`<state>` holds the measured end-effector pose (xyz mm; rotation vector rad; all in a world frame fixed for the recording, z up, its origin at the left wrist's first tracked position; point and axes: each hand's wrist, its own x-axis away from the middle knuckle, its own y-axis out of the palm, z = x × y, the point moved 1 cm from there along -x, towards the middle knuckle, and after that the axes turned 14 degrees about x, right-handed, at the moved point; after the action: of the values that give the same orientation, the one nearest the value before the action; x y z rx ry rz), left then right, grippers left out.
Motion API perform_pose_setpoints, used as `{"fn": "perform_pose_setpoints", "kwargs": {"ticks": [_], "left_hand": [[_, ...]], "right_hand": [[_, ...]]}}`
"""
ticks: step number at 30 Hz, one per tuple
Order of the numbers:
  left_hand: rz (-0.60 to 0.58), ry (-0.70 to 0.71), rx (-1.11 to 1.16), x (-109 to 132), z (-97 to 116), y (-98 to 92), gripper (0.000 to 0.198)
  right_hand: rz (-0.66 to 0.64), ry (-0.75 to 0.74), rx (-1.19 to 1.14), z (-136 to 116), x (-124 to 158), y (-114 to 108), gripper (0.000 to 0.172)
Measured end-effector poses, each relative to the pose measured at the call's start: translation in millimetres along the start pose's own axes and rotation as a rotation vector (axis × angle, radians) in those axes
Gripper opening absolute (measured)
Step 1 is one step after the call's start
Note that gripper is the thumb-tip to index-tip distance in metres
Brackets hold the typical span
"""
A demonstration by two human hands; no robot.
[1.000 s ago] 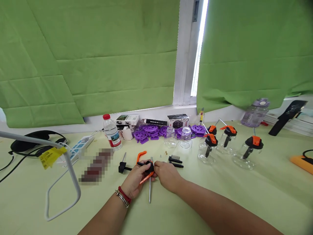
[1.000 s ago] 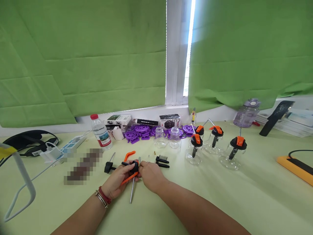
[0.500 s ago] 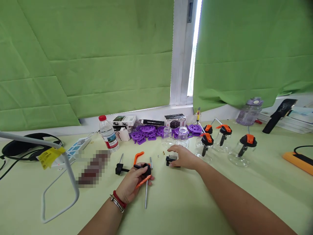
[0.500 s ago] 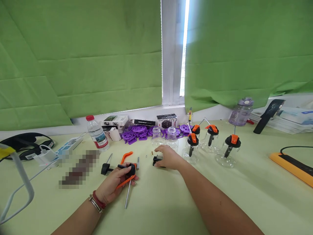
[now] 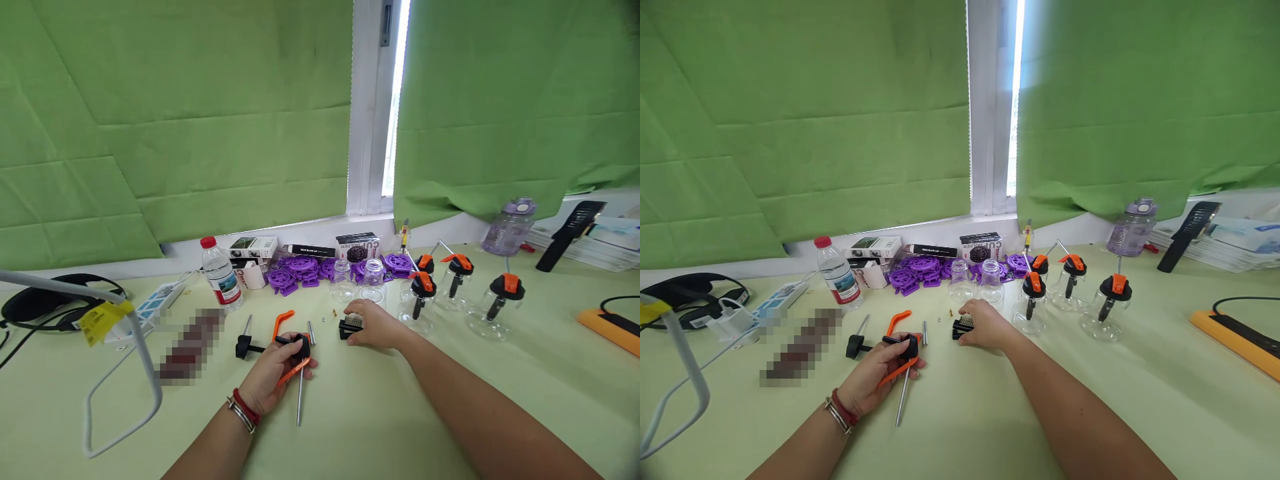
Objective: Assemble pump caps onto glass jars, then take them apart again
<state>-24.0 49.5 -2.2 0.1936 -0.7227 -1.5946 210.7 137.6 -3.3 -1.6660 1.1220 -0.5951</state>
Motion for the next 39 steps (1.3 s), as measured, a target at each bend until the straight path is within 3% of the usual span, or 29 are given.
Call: {"fn": "perform_pose_setpoints", "kwargs": {"ticks": [4, 10, 15, 19, 22, 27, 34, 39], "left_hand": [[0.006, 0.019, 0.028, -0.9, -1.6, -2.4, 0.024], [-0.084, 0.087, 0.103, 4.9, 0.3, 3.4, 0.021], [-0.161, 0.079, 0.117, 14.2, -1.3, 13.0, 0.028], [-0.207, 0.034, 0.125, 18.6, -5.3, 15.5, 0.039], [-0.195, 0.042, 0.058, 19.3, -6.3, 12.5, 0.038], [-0.129, 0.086, -0.062, 15.5, -4.3, 8.3, 0.035], [0.011, 0.106, 0.01, 7.0, -1.2, 2.8, 0.034], [0.102, 0.146, 0.026, 4.3, -2.1, 0.9, 0.036]], "right_hand": [[0.071, -0.072, -0.084, -31.0, 7.1, 0.9, 0.048], [-0.142, -0.168, -0.341, -81.3, 23.6, 8.7, 0.04], [-0.148, -0.115, -0.541, -88.0, 26.2, 16.5, 0.033], [-0.26, 0.005, -0.839, -86.4, 26.0, 22.6, 0.044], [-0.285, 0.061, -0.913, -85.6, 25.8, 24.3, 0.045], [-0.277, 0.082, -0.939, -83.6, 22.5, 26.4, 0.048], [-0.286, 0.122, -0.846, -73.5, 16.4, 39.0, 0.028], [-0.279, 0.029, -0.49, -72.8, 21.1, 34.7, 0.025]]}}
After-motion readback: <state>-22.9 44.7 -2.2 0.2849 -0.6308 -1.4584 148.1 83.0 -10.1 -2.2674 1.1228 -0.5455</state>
